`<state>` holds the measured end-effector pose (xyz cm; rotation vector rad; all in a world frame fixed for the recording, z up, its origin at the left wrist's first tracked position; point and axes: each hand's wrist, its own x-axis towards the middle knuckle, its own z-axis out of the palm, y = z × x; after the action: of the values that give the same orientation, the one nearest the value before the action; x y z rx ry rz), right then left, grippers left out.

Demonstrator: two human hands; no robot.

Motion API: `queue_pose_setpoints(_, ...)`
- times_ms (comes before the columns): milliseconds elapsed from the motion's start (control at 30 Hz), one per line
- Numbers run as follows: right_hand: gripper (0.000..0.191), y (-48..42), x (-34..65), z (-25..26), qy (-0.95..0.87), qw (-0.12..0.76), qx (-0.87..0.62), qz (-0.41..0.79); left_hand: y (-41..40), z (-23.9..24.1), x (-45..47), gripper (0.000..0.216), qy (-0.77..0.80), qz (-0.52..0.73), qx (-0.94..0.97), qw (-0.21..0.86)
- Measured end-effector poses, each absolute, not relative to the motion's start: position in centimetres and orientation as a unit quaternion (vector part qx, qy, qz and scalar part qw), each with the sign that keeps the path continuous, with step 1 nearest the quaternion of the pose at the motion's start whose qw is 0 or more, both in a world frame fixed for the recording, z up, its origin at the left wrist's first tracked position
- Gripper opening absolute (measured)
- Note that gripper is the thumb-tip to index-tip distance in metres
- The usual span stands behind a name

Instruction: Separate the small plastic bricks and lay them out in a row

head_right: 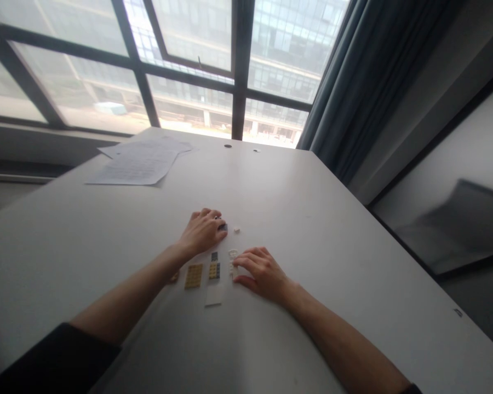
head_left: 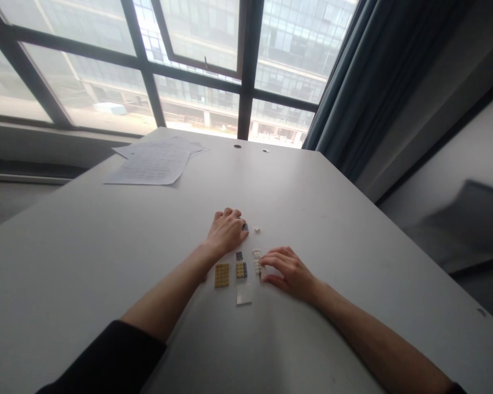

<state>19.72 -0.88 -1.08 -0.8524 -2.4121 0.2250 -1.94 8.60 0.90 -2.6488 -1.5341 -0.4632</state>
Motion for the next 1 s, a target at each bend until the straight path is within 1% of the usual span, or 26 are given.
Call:
queue_pose_setpoints(167,0.028,-1.2,19.0,-1.1,-0.917,0.254,-0.294,0.089,8.3,0.9,-2.0,0.022,-0.487,-0.162,-0.858,0.021)
queue_pose_setpoints(300,0.028,-0.8,20.4,-0.9,-0.914,0.245,-0.313,0.08,6.9,1.5,-2.6,0.021,-0.469,-0.168,-0.867,0.018)
queue_pose_setpoints(433,0.026,-0.2,22.1,-0.6,-0.899,0.26,-0.347,0.071,3.8,2.1,-3.0,0.02,-0.437,-0.175,-0.882,-0.005)
queue_pose_setpoints(567,0.026,-0.4,21.7,-0.6,-0.879,0.283,-0.376,0.076,0.6,2.3,-2.5,0.022,-0.387,-0.171,-0.905,-0.032)
queue_pose_setpoints(733,0.027,-1.2,20.0,-1.1,-0.881,0.259,-0.389,0.078,-1.0,1.8,-1.5,0.022,-0.385,-0.147,-0.911,-0.028)
queue_pose_setpoints(900,0.036,-1.3,20.3,-1.4,-0.874,0.26,-0.404,0.071,-0.8,1.2,-1.5,0.029,-0.4,-0.159,-0.903,-0.016)
queue_pose_setpoints(933,0.036,-1.3,20.6,-1.4,-0.875,0.264,-0.401,0.068,-0.9,1.3,-1.7,0.032,-0.402,-0.168,-0.9,-0.014)
queue_pose_setpoints(1000,0.027,-1.2,21.0,-1.3,-0.881,0.271,-0.382,0.061,-1.1,1.5,-2.2,0.034,-0.395,-0.184,-0.9,-0.015)
